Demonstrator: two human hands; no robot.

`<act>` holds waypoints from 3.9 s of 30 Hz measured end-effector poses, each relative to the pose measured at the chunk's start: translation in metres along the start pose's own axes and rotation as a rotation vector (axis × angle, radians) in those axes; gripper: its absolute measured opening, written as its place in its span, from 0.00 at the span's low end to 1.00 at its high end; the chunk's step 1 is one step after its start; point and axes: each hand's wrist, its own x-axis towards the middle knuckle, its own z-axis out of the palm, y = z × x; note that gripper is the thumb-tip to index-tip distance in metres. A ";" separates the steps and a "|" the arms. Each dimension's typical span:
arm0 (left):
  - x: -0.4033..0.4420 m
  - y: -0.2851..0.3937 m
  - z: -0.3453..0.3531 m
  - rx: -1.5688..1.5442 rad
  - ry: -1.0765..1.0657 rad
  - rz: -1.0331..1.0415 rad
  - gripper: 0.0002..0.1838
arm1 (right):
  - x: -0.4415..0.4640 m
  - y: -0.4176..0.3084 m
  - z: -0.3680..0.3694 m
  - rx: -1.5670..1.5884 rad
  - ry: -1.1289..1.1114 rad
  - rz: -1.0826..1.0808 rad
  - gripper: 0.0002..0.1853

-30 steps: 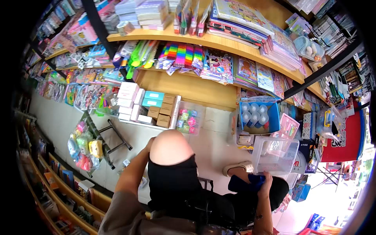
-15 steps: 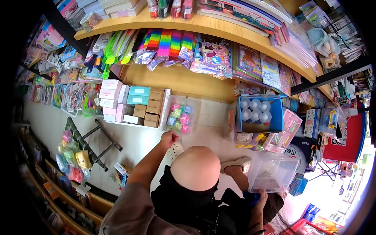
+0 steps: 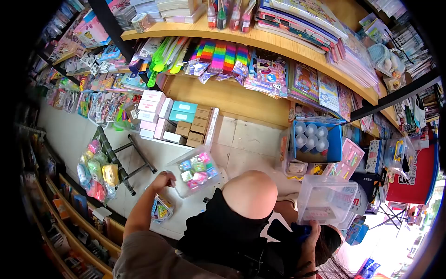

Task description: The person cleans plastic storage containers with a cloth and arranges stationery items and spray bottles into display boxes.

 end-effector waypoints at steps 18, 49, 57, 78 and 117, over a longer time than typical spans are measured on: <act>0.071 -0.044 -0.093 0.743 0.861 0.037 0.22 | 0.014 -0.030 0.009 -0.206 0.021 0.001 0.11; -0.124 0.033 -0.034 0.654 0.860 0.390 0.15 | -0.031 -0.164 0.163 -0.809 -0.739 -0.549 0.14; -0.063 -0.006 -0.064 0.587 0.780 0.377 0.13 | 0.015 -0.107 0.048 -0.603 -0.419 -0.326 0.16; -0.018 0.180 0.045 0.560 0.572 0.658 0.09 | 0.095 -0.037 -0.040 0.323 -0.187 0.343 0.26; 0.113 0.220 0.435 0.055 -0.098 0.203 0.16 | 0.139 -0.047 -0.054 0.210 -0.124 0.124 0.21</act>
